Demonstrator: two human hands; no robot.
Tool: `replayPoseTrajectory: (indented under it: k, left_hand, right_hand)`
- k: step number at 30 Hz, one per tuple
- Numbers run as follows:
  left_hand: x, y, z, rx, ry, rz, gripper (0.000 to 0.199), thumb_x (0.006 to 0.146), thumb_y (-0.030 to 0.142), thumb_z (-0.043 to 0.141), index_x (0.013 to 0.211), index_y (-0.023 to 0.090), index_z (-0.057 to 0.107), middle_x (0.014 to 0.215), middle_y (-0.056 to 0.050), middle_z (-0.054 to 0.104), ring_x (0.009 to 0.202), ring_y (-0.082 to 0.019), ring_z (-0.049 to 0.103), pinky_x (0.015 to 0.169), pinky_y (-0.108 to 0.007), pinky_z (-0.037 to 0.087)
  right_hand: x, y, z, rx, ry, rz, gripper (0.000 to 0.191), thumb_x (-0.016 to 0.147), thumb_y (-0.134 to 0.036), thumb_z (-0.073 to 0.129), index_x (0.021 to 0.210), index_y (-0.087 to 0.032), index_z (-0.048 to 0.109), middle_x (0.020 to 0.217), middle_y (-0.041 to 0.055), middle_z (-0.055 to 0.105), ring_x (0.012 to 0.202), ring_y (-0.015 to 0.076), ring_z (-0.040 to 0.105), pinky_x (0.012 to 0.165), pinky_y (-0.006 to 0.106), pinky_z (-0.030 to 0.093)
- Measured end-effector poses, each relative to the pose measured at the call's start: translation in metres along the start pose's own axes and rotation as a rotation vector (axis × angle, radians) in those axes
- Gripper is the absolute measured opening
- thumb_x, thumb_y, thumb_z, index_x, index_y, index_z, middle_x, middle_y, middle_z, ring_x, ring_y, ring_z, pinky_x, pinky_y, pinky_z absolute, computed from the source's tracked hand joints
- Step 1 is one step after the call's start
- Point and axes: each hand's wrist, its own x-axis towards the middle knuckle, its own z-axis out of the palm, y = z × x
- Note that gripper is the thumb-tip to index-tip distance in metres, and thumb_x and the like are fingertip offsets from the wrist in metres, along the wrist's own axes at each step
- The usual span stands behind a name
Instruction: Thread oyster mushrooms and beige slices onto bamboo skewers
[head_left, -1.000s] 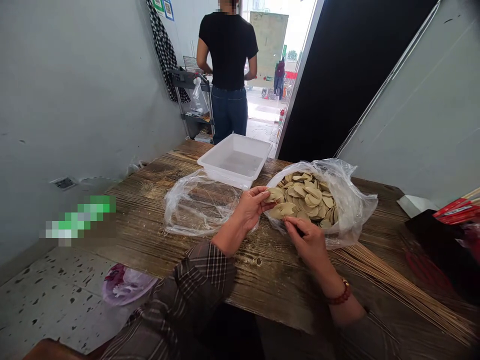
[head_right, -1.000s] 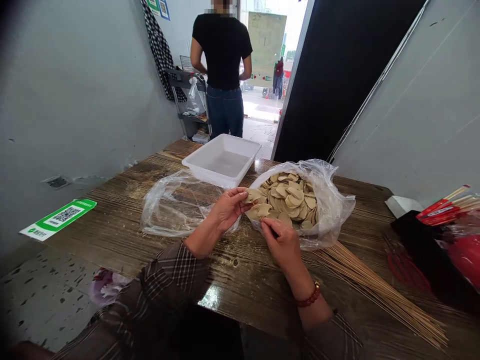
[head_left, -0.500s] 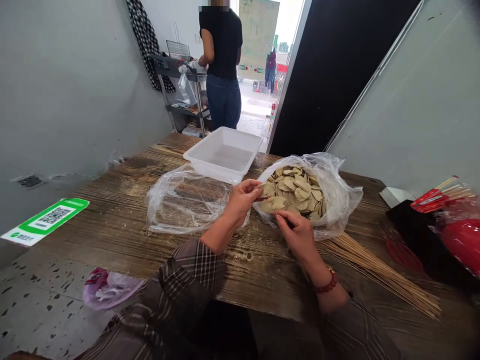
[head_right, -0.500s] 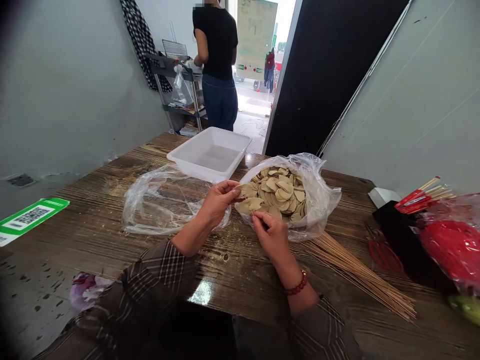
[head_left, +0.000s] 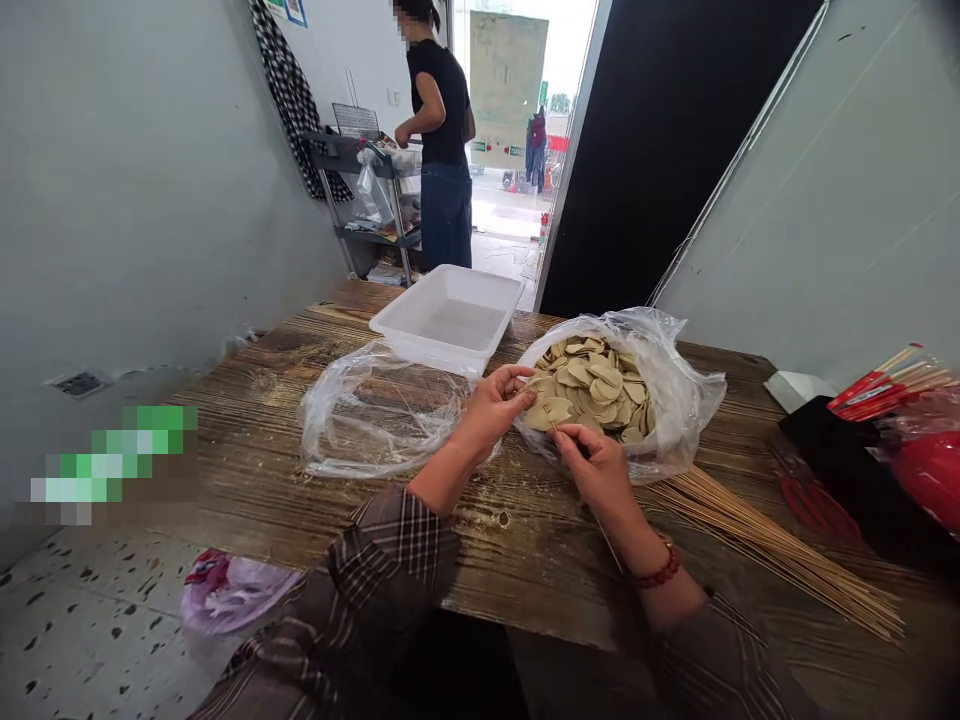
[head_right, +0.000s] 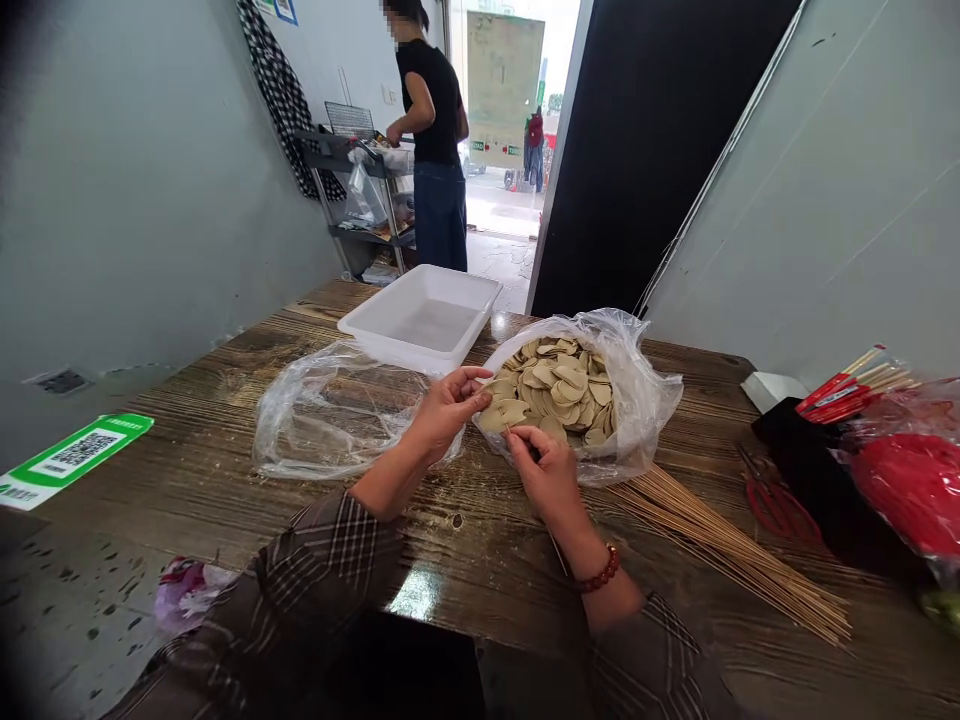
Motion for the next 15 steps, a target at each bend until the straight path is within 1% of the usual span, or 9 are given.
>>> replayPoseTrajectory:
  k: [2,4,8,11,15]
  left_hand:
    - [-0.001,0.0,0.0,-0.034,-0.033,-0.034,0.038,0.065,0.026,0.081,0.099,0.015,0.067,0.066,0.004,0.059,0.059,-0.006,0.052,0.058,-0.018,0.04]
    - [0.0,0.001,-0.002,-0.104,-0.044,-0.102,0.039,0.065,0.028,0.083,0.099,0.016,0.069,0.071,0.002,0.063,0.062,-0.007,0.056,0.06,-0.018,0.043]
    - [0.001,0.001,-0.005,-0.26,-0.011,-0.222,0.036,0.067,0.038,0.082,0.093,0.016,0.071,0.088,-0.004,0.071,0.071,-0.011,0.063,0.064,-0.022,0.051]
    - [0.001,0.0,-0.002,-0.333,-0.05,-0.255,0.034,0.07,0.039,0.08,0.092,0.014,0.073,0.089,-0.007,0.073,0.073,-0.013,0.066,0.067,-0.022,0.053]
    - [-0.004,0.0,0.007,-0.38,-0.136,-0.264,0.032,0.072,0.032,0.08,0.095,0.011,0.073,0.093,-0.01,0.074,0.081,-0.015,0.069,0.075,-0.022,0.054]
  right_hand:
    - [0.0,0.0,0.0,0.014,0.006,0.018,0.029,0.088,-0.04,0.055,0.083,-0.018,0.073,0.059,-0.0011,0.062,0.054,0.0129,0.052,0.053,0.025,0.039]
    - [0.001,0.0,0.0,0.021,0.017,0.017,0.028,0.088,-0.04,0.055,0.083,-0.018,0.072,0.06,-0.0008,0.062,0.055,0.0132,0.052,0.054,0.025,0.039]
    - [0.001,-0.002,0.0,0.024,0.027,0.004,0.028,0.089,-0.039,0.055,0.084,-0.018,0.072,0.063,0.0004,0.065,0.058,0.0144,0.056,0.056,0.026,0.041]
    - [0.001,-0.003,0.001,0.009,0.038,-0.007,0.026,0.088,-0.039,0.056,0.082,-0.019,0.072,0.063,0.0009,0.066,0.058,0.0151,0.057,0.056,0.026,0.042]
    - [0.002,-0.002,0.002,-0.028,0.033,-0.035,0.024,0.088,-0.037,0.057,0.082,-0.02,0.072,0.069,0.0024,0.071,0.061,0.0162,0.06,0.059,0.028,0.044]
